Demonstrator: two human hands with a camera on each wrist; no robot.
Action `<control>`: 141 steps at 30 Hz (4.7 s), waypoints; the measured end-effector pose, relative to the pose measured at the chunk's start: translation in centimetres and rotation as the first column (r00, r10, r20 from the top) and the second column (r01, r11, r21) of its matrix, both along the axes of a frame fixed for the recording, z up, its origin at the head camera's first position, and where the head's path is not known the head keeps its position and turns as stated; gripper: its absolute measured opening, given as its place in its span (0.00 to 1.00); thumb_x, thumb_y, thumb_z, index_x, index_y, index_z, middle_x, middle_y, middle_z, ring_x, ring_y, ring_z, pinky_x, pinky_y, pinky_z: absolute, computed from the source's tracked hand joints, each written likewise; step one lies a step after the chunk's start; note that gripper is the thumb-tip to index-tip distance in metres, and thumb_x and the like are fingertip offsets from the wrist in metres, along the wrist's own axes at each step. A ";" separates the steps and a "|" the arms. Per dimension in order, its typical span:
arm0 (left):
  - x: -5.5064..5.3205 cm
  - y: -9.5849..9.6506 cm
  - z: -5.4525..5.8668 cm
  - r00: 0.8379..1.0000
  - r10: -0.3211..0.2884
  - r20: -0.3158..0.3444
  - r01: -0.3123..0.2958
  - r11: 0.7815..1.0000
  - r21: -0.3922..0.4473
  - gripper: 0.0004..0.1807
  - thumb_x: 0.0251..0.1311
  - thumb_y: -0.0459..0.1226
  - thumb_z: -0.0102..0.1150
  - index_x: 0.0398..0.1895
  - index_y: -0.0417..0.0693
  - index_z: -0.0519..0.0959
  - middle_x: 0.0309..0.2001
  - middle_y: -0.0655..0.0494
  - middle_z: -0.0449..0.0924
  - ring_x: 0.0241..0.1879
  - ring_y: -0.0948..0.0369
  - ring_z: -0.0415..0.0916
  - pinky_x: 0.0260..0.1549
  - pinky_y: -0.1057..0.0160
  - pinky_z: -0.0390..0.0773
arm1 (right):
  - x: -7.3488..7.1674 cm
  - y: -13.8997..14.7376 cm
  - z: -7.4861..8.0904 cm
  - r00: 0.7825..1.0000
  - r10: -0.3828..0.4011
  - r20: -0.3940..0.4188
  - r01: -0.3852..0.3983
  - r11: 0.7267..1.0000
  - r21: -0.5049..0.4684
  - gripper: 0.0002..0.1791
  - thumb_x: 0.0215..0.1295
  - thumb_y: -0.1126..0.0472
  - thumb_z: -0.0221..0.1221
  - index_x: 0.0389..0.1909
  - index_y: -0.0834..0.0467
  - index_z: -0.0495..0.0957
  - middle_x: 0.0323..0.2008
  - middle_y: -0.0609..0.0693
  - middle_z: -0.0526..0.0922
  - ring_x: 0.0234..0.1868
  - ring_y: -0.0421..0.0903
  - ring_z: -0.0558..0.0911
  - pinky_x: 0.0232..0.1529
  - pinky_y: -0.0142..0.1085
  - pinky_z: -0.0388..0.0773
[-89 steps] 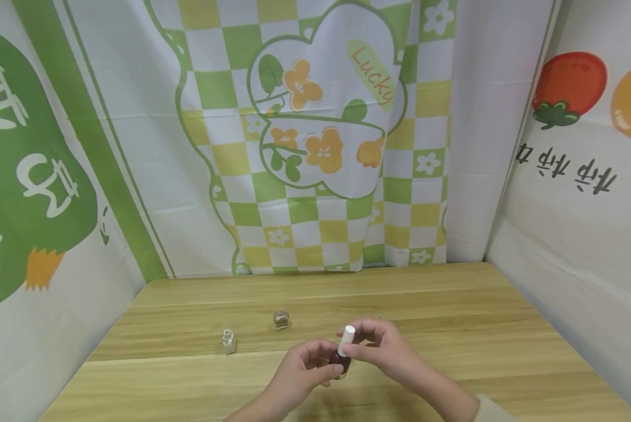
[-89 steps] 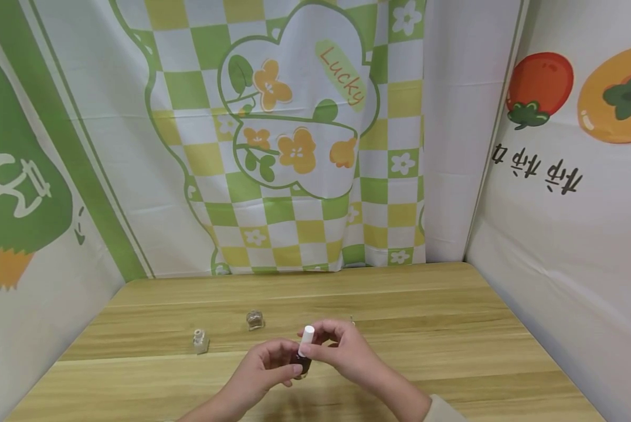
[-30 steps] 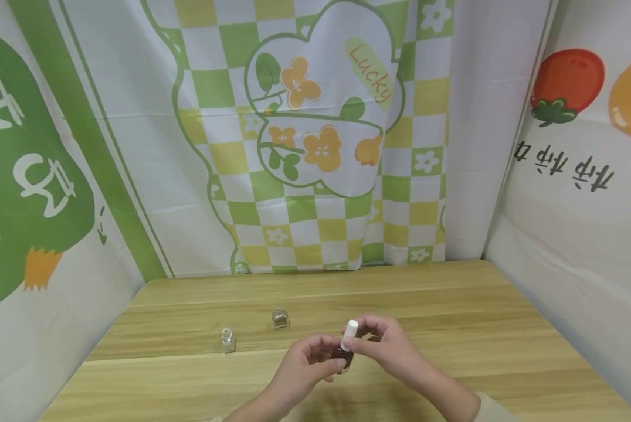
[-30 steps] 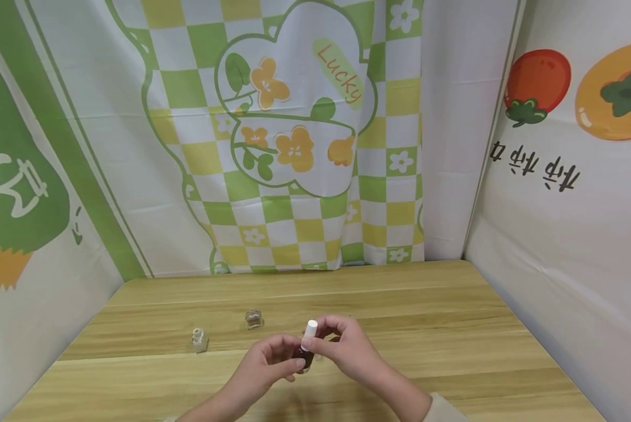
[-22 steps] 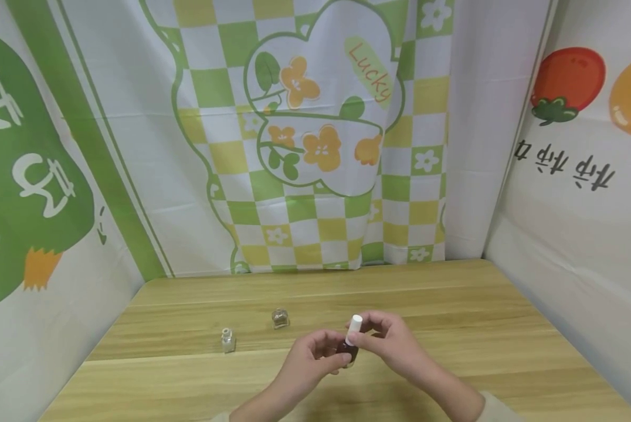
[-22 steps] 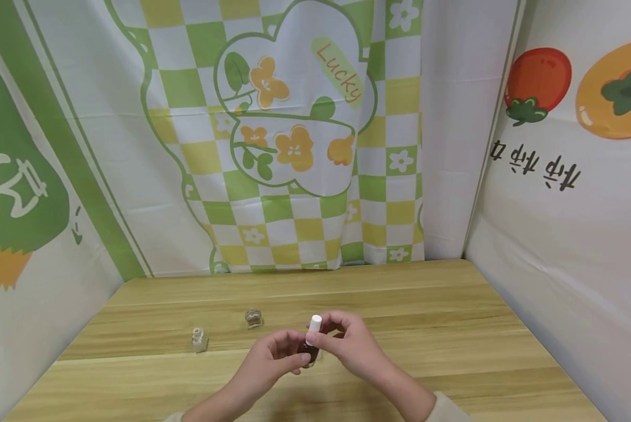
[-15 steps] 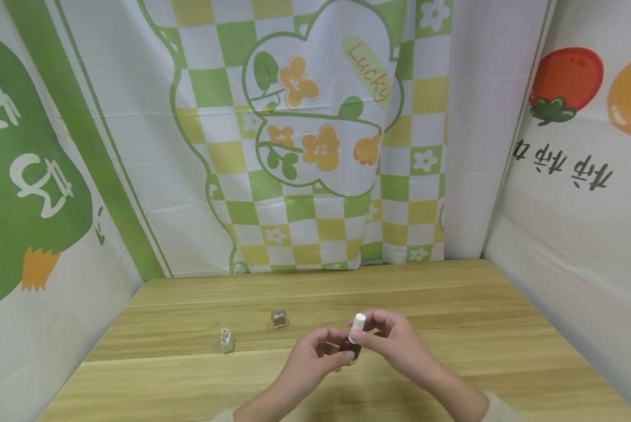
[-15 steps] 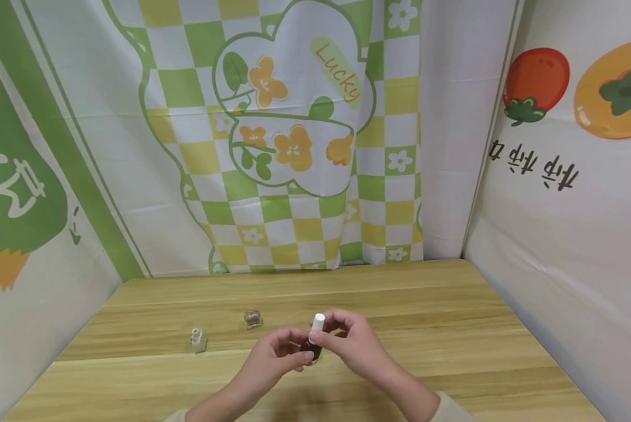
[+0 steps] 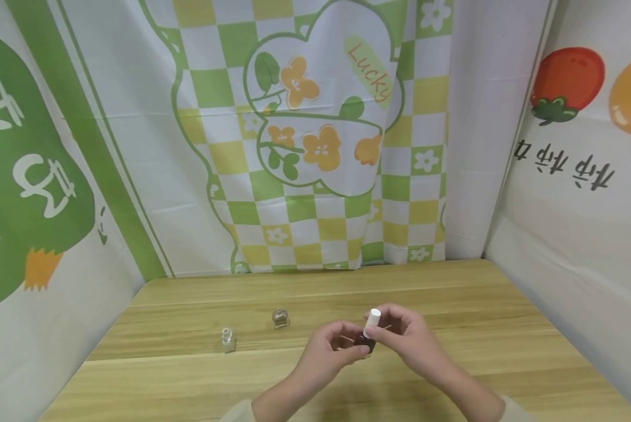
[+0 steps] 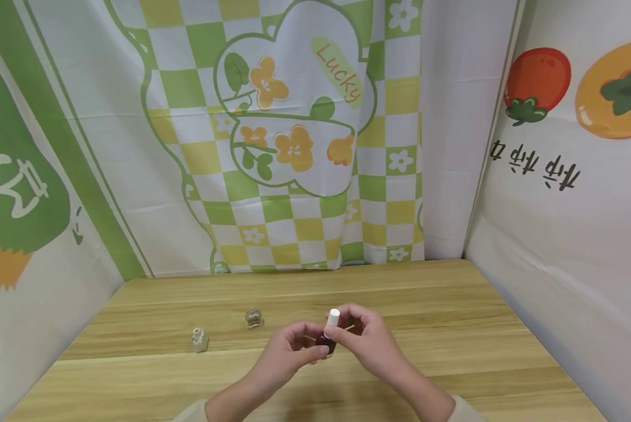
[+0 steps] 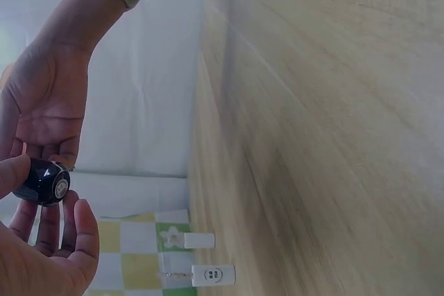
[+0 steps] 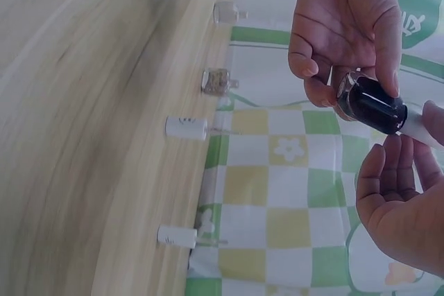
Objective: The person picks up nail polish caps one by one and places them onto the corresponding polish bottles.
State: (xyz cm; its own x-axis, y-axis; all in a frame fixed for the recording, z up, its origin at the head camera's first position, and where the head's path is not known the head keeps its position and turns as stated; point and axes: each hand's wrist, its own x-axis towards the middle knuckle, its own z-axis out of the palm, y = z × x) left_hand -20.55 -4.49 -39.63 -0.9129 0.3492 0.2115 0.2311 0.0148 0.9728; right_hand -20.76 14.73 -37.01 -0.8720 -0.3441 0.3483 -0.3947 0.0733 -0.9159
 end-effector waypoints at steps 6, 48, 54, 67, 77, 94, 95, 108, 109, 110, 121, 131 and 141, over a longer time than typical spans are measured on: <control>-0.5 1.2 0.0 0.998 -0.017 -0.054 0.017 1.000 -0.004 0.12 0.57 0.32 0.67 0.44 0.41 0.81 0.40 0.54 0.82 0.38 0.60 0.78 0.36 0.66 0.79 | 0.0 1.1 0.1 0.999 -0.034 0.005 0.034 0.999 0.011 0.11 0.63 0.63 0.64 0.42 0.66 0.77 0.36 0.56 0.81 0.34 0.47 0.81 0.37 0.39 0.81; -5.0 11.4 -1.3 1.000 -0.010 0.021 0.011 0.998 -0.056 0.10 0.53 0.31 0.70 0.39 0.44 0.82 0.33 0.62 0.81 0.34 0.66 0.76 0.35 0.67 0.79 | -2.5 9.5 -1.6 0.963 -0.269 -0.028 0.270 0.957 0.105 0.12 0.64 0.65 0.62 0.44 0.69 0.76 0.35 0.53 0.81 0.36 0.43 0.81 0.38 0.34 0.80; -5.7 13.0 -1.7 0.999 0.037 0.026 -0.034 0.994 -0.102 0.09 0.53 0.29 0.69 0.37 0.44 0.82 0.30 0.63 0.80 0.32 0.67 0.76 0.33 0.68 0.79 | -3.1 10.9 -2.2 0.960 -0.281 -0.007 0.279 0.951 0.136 0.13 0.65 0.64 0.62 0.45 0.69 0.76 0.37 0.54 0.81 0.38 0.43 0.81 0.39 0.35 0.79; -7.3 16.4 -3.0 0.993 0.118 0.030 -0.113 0.986 -0.126 0.08 0.50 0.26 0.70 0.31 0.41 0.81 0.26 0.61 0.78 0.27 0.68 0.74 0.28 0.69 0.78 | -5.2 13.3 -3.6 0.950 -0.307 0.061 0.291 0.937 0.190 0.16 0.65 0.61 0.62 0.47 0.69 0.75 0.41 0.57 0.81 0.42 0.42 0.81 0.44 0.36 0.78; -7.7 17.4 -3.7 0.985 0.168 0.047 -0.159 0.975 -0.154 0.09 0.50 0.26 0.70 0.30 0.42 0.80 0.27 0.61 0.79 0.29 0.66 0.74 0.30 0.67 0.77 | -6.6 14.2 -4.9 0.947 -0.311 0.076 0.289 0.934 0.212 0.21 0.64 0.61 0.63 0.49 0.74 0.73 0.40 0.57 0.81 0.41 0.43 0.81 0.43 0.36 0.77; -8.9 18.0 -5.5 0.986 0.164 0.038 -0.153 0.966 -0.210 0.11 0.45 0.23 0.71 0.26 0.42 0.79 0.24 0.60 0.77 0.26 0.67 0.72 0.30 0.68 0.76 | -8.1 15.7 -7.2 0.962 -0.233 0.142 0.199 0.955 0.221 0.19 0.61 0.61 0.66 0.45 0.72 0.75 0.39 0.55 0.82 0.40 0.47 0.80 0.44 0.35 0.76; -8.9 18.1 -5.5 0.985 0.166 0.041 -0.153 0.965 -0.213 0.11 0.45 0.22 0.71 0.26 0.42 0.79 0.24 0.60 0.77 0.26 0.67 0.72 0.30 0.68 0.76 | -8.2 15.8 -7.2 0.965 -0.221 0.144 0.186 0.958 0.219 0.19 0.61 0.61 0.65 0.45 0.72 0.75 0.40 0.55 0.82 0.41 0.47 0.80 0.44 0.36 0.77; -8.8 18.2 -5.6 0.984 0.171 0.055 -0.153 0.958 -0.243 0.12 0.42 0.21 0.72 0.27 0.42 0.80 0.25 0.60 0.77 0.28 0.66 0.73 0.32 0.67 0.76 | -8.2 16.3 -7.6 0.963 -0.160 0.218 0.117 0.974 0.196 0.20 0.64 0.61 0.64 0.48 0.73 0.73 0.42 0.54 0.81 0.43 0.46 0.80 0.46 0.37 0.77; -8.8 18.2 -5.6 0.984 0.171 0.055 -0.154 0.958 -0.241 0.12 0.42 0.21 0.71 0.27 0.42 0.80 0.25 0.60 0.77 0.28 0.66 0.73 0.32 0.67 0.76 | -8.2 16.3 -7.7 0.963 -0.153 0.223 0.111 0.975 0.193 0.20 0.64 0.61 0.64 0.48 0.73 0.73 0.42 0.55 0.81 0.44 0.47 0.80 0.47 0.37 0.77; -8.8 18.2 -5.6 0.984 0.171 0.055 -0.153 0.959 -0.240 0.12 0.42 0.21 0.71 0.27 0.42 0.80 0.25 0.60 0.78 0.28 0.66 0.73 0.32 0.67 0.77 | -8.2 16.4 -7.7 0.960 -0.153 0.233 0.110 0.976 0.188 0.20 0.64 0.61 0.64 0.48 0.73 0.73 0.42 0.55 0.81 0.44 0.47 0.80 0.47 0.38 0.77; -8.8 18.0 -5.6 0.984 0.160 0.078 -0.139 0.965 -0.222 0.13 0.43 0.20 0.70 0.27 0.42 0.79 0.25 0.60 0.77 0.28 0.65 0.74 0.33 0.66 0.77 | -8.2 16.1 -7.5 0.954 -0.155 0.255 0.106 0.975 0.197 0.23 0.64 0.60 0.64 0.51 0.74 0.71 0.43 0.55 0.81 0.45 0.47 0.79 0.46 0.41 0.77; -8.9 18.0 -5.7 0.983 0.169 0.074 -0.148 0.962 -0.227 0.13 0.42 0.21 0.72 0.26 0.42 0.79 0.25 0.60 0.78 0.28 0.66 0.74 0.32 0.67 0.77 | -8.3 15.9 -7.5 0.941 -0.151 0.303 0.107 0.981 0.159 0.26 0.61 0.61 0.66 0.51 0.76 0.70 0.43 0.54 0.81 0.45 0.46 0.79 0.47 0.39 0.78; -8.8 17.8 -5.6 0.984 0.163 0.076 -0.142 0.964 -0.226 0.13 0.43 0.20 0.71 0.27 0.43 0.79 0.25 0.60 0.77 0.28 0.65 0.74 0.33 0.66 0.77 | -8.3 15.7 -7.6 0.943 -0.146 0.300 0.100 0.981 0.164 0.25 0.61 0.61 0.66 0.51 0.75 0.70 0.44 0.57 0.80 0.45 0.48 0.79 0.46 0.40 0.78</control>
State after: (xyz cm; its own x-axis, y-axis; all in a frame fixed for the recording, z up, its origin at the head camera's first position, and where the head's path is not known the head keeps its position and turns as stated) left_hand -29.31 13.26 -45.27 -0.9709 0.2325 0.0574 0.1184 0.2574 0.9590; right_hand -29.07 30.47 -44.63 -0.9673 -0.2536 0.0090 -0.0728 0.2433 -0.9672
